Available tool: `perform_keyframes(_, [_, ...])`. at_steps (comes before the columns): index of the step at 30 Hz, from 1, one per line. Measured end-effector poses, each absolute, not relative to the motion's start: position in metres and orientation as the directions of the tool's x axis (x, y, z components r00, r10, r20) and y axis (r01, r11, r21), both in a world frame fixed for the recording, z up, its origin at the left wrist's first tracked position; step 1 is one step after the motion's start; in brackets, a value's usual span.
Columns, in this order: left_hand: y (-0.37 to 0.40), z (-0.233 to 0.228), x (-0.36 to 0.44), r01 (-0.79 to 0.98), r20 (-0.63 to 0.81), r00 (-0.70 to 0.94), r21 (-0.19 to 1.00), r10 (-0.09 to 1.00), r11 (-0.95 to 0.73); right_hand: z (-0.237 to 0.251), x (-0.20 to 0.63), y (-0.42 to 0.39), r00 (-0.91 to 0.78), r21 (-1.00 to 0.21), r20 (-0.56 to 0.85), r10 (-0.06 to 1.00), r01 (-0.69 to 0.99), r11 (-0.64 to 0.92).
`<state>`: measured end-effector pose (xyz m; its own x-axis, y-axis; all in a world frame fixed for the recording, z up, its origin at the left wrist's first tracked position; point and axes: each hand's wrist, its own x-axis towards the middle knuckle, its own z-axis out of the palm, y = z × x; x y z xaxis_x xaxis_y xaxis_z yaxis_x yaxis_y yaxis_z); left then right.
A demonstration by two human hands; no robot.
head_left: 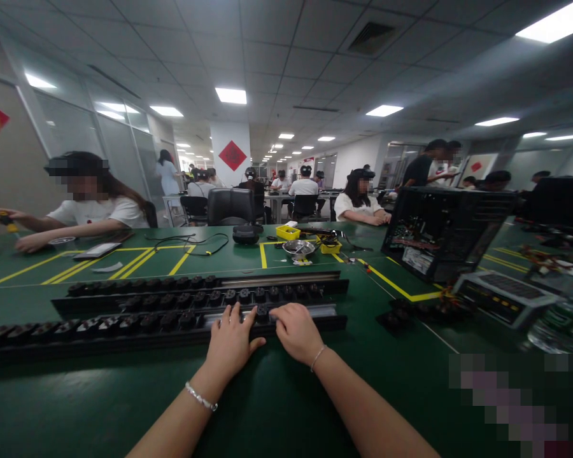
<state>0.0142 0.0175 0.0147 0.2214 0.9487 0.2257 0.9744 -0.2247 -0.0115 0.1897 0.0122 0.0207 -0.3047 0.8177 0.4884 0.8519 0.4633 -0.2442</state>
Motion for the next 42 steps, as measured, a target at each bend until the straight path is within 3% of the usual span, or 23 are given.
perform_keyframes(12, [0.017, 0.007, 0.017, 0.977, 0.282, 0.209, -0.024, 0.936, -0.211, 0.02, 0.188, 0.009, -0.376, -0.152, 0.337, 0.863, 0.883, 0.444])
perform_keyframes(42, [0.018, 0.004, 0.016, 0.976, 0.307, 0.213, -0.018, 0.928, -0.218, 0.03, 0.208, 0.008, -0.305, -0.14, 0.348, 0.887, 0.918, 0.37])
